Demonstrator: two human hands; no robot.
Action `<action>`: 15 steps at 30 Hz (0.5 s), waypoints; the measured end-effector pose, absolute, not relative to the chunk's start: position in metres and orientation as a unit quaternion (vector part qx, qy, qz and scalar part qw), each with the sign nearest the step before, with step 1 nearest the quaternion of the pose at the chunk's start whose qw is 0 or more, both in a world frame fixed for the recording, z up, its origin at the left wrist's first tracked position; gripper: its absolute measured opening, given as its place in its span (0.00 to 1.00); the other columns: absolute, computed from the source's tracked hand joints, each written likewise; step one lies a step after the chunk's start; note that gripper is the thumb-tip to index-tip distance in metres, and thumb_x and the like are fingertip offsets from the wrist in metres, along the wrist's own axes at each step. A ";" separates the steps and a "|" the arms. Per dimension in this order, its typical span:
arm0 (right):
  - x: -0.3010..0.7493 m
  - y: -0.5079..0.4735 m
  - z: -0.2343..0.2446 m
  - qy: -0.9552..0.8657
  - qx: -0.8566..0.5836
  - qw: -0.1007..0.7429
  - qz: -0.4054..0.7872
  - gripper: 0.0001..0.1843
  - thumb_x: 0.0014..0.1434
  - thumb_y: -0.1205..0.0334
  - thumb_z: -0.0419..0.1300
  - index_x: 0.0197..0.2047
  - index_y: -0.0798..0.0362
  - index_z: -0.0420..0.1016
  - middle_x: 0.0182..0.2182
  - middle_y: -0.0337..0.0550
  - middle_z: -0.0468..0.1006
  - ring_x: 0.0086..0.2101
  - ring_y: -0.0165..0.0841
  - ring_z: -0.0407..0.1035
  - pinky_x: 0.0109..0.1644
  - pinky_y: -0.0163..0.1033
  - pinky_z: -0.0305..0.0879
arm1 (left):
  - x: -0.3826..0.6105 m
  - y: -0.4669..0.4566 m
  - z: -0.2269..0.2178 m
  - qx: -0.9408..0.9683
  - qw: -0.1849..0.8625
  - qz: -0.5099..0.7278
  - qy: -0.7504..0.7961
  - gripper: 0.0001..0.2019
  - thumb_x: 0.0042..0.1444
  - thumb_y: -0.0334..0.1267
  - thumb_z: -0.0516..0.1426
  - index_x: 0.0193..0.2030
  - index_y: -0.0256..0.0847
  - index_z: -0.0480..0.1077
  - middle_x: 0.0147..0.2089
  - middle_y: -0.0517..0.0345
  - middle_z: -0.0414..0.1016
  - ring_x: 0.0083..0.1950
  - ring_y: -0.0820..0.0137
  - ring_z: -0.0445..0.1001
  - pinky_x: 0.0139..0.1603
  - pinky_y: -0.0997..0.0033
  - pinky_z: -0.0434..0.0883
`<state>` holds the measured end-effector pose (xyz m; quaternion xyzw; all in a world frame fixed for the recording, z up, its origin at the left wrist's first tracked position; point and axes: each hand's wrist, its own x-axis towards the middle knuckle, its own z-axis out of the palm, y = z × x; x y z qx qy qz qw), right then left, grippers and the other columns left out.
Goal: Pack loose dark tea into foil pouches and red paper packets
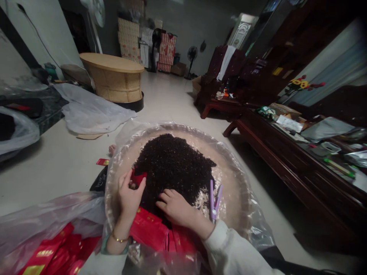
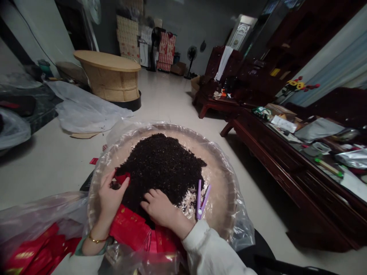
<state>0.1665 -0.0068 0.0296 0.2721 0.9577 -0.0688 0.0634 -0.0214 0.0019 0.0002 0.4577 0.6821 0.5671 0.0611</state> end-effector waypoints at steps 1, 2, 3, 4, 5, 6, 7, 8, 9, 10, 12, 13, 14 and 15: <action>0.162 -0.004 0.029 0.963 0.254 0.056 -0.065 0.30 0.54 0.62 0.63 0.60 0.55 0.65 0.58 0.54 0.67 0.57 0.45 0.58 0.56 0.47 0.58 | -0.022 0.002 0.000 0.452 0.057 0.569 0.685 0.24 0.49 0.49 0.59 0.50 0.37 0.72 0.44 0.50 0.71 0.41 0.63 0.73 0.47 0.61 0.73; 0.156 -0.001 0.029 0.969 0.235 0.056 -0.062 0.39 0.51 0.60 0.66 0.64 0.55 0.59 0.63 0.54 0.60 0.61 0.48 0.53 0.59 0.49 0.56 | -0.022 0.002 0.000 0.449 0.053 0.569 0.687 0.24 0.49 0.49 0.59 0.50 0.37 0.72 0.44 0.50 0.71 0.42 0.63 0.73 0.47 0.60 0.73; 0.149 0.003 0.027 0.973 0.215 0.063 -0.061 0.45 0.48 0.59 0.68 0.67 0.53 0.55 0.67 0.53 0.54 0.63 0.50 0.49 0.62 0.51 0.53 | -0.022 0.002 0.000 0.448 0.053 0.569 0.687 0.24 0.49 0.49 0.59 0.50 0.37 0.72 0.44 0.49 0.71 0.43 0.62 0.73 0.47 0.60 0.73; 0.141 0.007 0.025 0.976 0.197 0.073 -0.059 0.49 0.45 0.58 0.70 0.67 0.52 0.54 0.68 0.51 0.51 0.64 0.51 0.46 0.63 0.53 0.51 | -0.023 0.002 0.000 0.449 0.052 0.569 0.687 0.24 0.49 0.49 0.59 0.50 0.37 0.72 0.45 0.49 0.71 0.44 0.61 0.73 0.48 0.59 0.73; 0.132 0.012 0.023 0.979 0.178 0.082 -0.057 0.49 0.44 0.58 0.70 0.66 0.50 0.55 0.68 0.49 0.51 0.64 0.52 0.45 0.64 0.55 0.49 | -0.023 0.002 -0.001 0.449 0.051 0.569 0.687 0.24 0.49 0.49 0.59 0.50 0.36 0.72 0.45 0.48 0.70 0.45 0.61 0.73 0.48 0.59 0.73; 0.124 0.016 0.019 0.982 0.158 0.085 -0.055 0.46 0.44 0.57 0.70 0.65 0.49 0.58 0.67 0.47 0.53 0.64 0.52 0.46 0.64 0.56 0.48 | -0.023 0.002 -0.001 0.450 0.050 0.569 0.687 0.25 0.49 0.49 0.59 0.50 0.36 0.72 0.45 0.48 0.70 0.46 0.60 0.73 0.48 0.59 0.72; 0.117 0.020 0.015 0.985 0.140 0.082 -0.050 0.42 0.46 0.56 0.69 0.63 0.48 0.61 0.66 0.47 0.56 0.64 0.52 0.47 0.64 0.57 0.48 | -0.023 0.002 -0.002 0.450 0.048 0.569 0.686 0.25 0.49 0.50 0.59 0.51 0.36 0.72 0.45 0.48 0.70 0.46 0.60 0.73 0.48 0.59 0.72; 0.110 0.024 0.011 0.988 0.125 0.073 -0.044 0.36 0.48 0.55 0.67 0.61 0.48 0.64 0.64 0.46 0.60 0.63 0.50 0.49 0.64 0.57 0.48 | -0.023 0.002 -0.003 0.450 0.045 0.570 0.686 0.25 0.49 0.50 0.59 0.51 0.35 0.71 0.45 0.47 0.70 0.46 0.60 0.73 0.48 0.59 0.72; 0.105 0.027 0.006 0.991 0.113 0.058 -0.035 0.32 0.51 0.54 0.65 0.59 0.48 0.66 0.62 0.47 0.63 0.62 0.49 0.51 0.64 0.57 0.48 | -0.023 0.002 -0.003 0.450 0.042 0.570 0.686 0.26 0.49 0.50 0.59 0.51 0.35 0.71 0.45 0.48 0.70 0.45 0.60 0.73 0.48 0.59 0.72; 0.102 0.029 0.001 0.993 0.105 0.039 -0.024 0.27 0.55 0.52 0.62 0.57 0.48 0.68 0.60 0.47 0.66 0.61 0.47 0.52 0.64 0.56 0.48 | -0.024 0.002 -0.004 0.450 0.039 0.569 0.687 0.26 0.49 0.50 0.59 0.52 0.36 0.71 0.45 0.48 0.70 0.45 0.60 0.73 0.48 0.59 0.72; 0.101 0.032 -0.009 0.995 0.102 0.000 0.002 0.21 0.60 0.51 0.58 0.55 0.48 0.69 0.57 0.48 0.69 0.59 0.43 0.56 0.65 0.54 0.48 | -0.024 0.002 -0.005 0.448 0.034 0.567 0.691 0.26 0.50 0.50 0.59 0.52 0.36 0.71 0.45 0.49 0.70 0.44 0.61 0.73 0.48 0.59 0.72; 0.102 0.033 -0.013 0.994 0.106 -0.017 0.015 0.19 0.62 0.50 0.56 0.53 0.48 0.70 0.55 0.47 0.70 0.58 0.41 0.57 0.65 0.53 0.47 | -0.024 0.002 -0.005 0.448 0.034 0.566 0.691 0.26 0.50 0.50 0.59 0.52 0.37 0.71 0.44 0.49 0.70 0.44 0.61 0.73 0.48 0.59 0.72; 0.105 0.035 -0.016 0.993 0.114 -0.031 0.027 0.18 0.63 0.49 0.55 0.52 0.47 0.70 0.53 0.47 0.71 0.56 0.40 0.59 0.65 0.53 0.46 | -0.024 0.002 -0.005 0.450 0.034 0.566 0.690 0.26 0.50 0.50 0.59 0.52 0.37 0.71 0.44 0.50 0.70 0.44 0.61 0.73 0.47 0.60 0.72; 0.108 0.037 -0.017 0.990 0.126 -0.041 0.039 0.17 0.64 0.48 0.54 0.50 0.47 0.71 0.51 0.46 0.72 0.54 0.39 0.61 0.66 0.53 0.45 | -0.024 0.002 -0.005 0.453 0.034 0.567 0.687 0.25 0.50 0.50 0.59 0.52 0.37 0.71 0.44 0.49 0.70 0.45 0.61 0.73 0.48 0.60 0.72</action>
